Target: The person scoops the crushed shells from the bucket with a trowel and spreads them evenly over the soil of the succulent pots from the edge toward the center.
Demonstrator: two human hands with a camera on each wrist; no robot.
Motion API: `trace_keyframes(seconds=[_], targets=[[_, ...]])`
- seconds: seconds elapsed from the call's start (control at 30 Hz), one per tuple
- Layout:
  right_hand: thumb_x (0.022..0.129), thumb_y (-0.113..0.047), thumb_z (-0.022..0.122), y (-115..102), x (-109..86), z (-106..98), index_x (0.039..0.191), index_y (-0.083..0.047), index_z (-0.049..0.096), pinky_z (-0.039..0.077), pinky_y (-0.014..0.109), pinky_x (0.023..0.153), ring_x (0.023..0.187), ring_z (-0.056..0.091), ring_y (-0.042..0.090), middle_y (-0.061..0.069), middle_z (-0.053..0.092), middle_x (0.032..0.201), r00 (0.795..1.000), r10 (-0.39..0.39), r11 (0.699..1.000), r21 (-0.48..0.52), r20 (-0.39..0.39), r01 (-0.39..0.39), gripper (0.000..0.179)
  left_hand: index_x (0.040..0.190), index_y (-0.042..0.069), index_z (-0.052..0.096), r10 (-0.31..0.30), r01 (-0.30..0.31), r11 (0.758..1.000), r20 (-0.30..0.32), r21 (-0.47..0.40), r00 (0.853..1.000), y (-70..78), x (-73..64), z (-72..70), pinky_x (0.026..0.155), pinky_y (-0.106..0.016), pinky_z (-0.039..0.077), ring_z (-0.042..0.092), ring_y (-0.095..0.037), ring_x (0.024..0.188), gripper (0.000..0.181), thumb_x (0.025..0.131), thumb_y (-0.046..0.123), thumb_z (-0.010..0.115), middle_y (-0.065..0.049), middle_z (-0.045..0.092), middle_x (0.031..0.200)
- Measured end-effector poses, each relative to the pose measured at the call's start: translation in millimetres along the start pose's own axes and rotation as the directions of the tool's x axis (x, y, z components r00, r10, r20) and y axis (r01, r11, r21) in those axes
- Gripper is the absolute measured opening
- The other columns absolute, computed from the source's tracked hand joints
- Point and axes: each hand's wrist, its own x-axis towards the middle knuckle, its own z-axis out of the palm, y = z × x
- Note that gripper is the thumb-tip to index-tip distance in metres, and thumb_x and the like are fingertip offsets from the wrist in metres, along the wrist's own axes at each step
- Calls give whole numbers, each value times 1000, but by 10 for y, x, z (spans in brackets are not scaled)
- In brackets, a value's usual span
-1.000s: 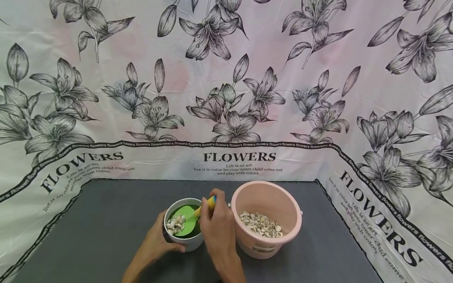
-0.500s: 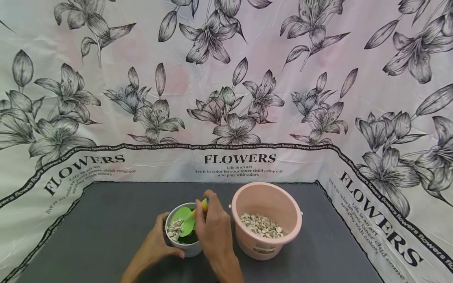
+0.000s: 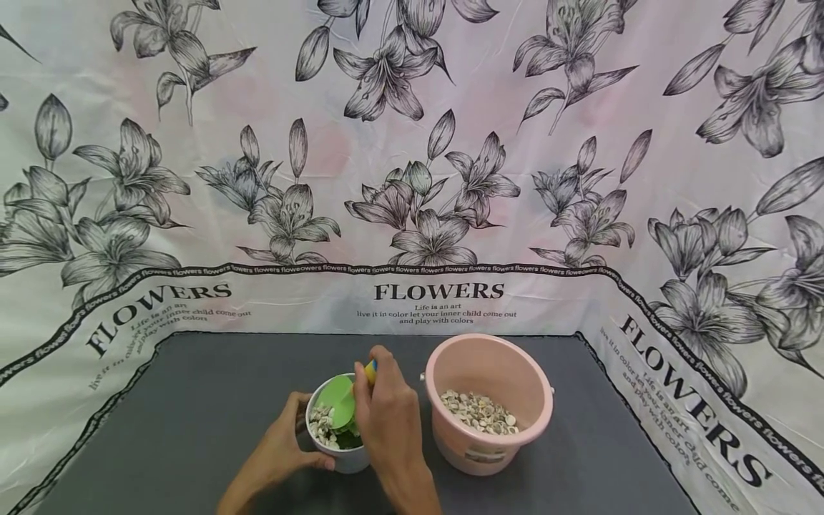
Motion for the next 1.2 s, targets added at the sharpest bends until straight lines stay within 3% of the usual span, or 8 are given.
trace_keyframes(seconds=[0.27, 0.43, 0.53, 0.7, 0.83, 0.97, 1.07, 1.2], targets=[[95, -7, 76, -14, 36, 16, 120, -2, 57, 42, 8, 46, 52, 57, 3, 2, 62, 73, 999, -48, 999, -25, -11, 48, 32, 159, -2, 34, 9, -10, 999, 16, 47, 1000, 18, -34, -2, 98, -45, 60, 69, -35, 117, 120, 62, 26, 101, -18, 61, 126], [95, -7, 76, -28, 23, 21, 119, -2, 57, 41, 8, 46, 53, 57, 1, 2, 63, 74, 999, -44, 999, -10, -1, 44, 31, 144, -1, 50, 9, -8, 999, -28, 48, 1000, 5, -46, 31, 104, -46, 58, 63, -36, 124, 98, 63, 22, 101, -17, 57, 128], [95, -6, 76, -39, 20, 28, 119, -1, 56, 41, 7, 47, 53, 58, 2, 3, 62, 74, 998, -63, 998, 3, 7, 63, 31, 137, 2, 48, -15, 16, 1000, -43, 21, 999, 8, -46, 47, 109, -50, 54, 61, -39, 131, 93, 63, 21, 102, -18, 59, 136], [95, -5, 76, -42, 51, 37, 121, 0, 57, 44, 8, 48, 54, 60, 3, 3, 62, 73, 996, -84, 996, 0, -12, 84, 33, 143, -1, 41, -29, 30, 999, -70, 24, 997, 53, -14, 39, 106, -52, 55, 64, -38, 127, 104, 61, 20, 103, -19, 61, 137], [95, -6, 76, -71, 47, 46, 122, 1, 57, 43, 6, 48, 55, 59, 2, 2, 63, 74, 997, -74, 997, 13, -4, 74, 34, 153, 1, 42, 2, 7, 995, -96, 99, 995, 76, -32, 15, 101, -52, 55, 62, -30, 122, 117, 57, 25, 105, -16, 60, 136], [96, -8, 76, -91, 14, 38, 124, -1, 56, 44, 5, 49, 56, 61, 1, 1, 66, 74, 999, -46, 998, 34, 17, 46, 35, 149, 2, 48, 10, 6, 991, -116, 137, 993, 85, -82, 11, 101, -50, 55, 59, -25, 120, 114, 54, 29, 105, -13, 59, 133], [97, -9, 75, -77, -16, -2, 125, -2, 56, 42, 5, 49, 56, 60, -1, 0, 66, 72, 999, -20, 999, 50, 33, 18, 35, 145, 1, 49, 4, 11, 991, -117, 130, 993, 91, -114, 31, 102, -50, 55, 58, -26, 121, 112, 53, 29, 105, -14, 57, 133], [96, -5, 75, -26, -7, -85, 123, 0, 57, 43, 6, 48, 53, 59, -2, 1, 65, 69, 1000, -26, 996, 91, -7, 27, 34, 151, 0, 44, 5, 8, 990, -92, 143, 996, 94, -138, 38, 100, -54, 55, 59, -31, 122, 121, 52, 31, 105, -18, 56, 135]])
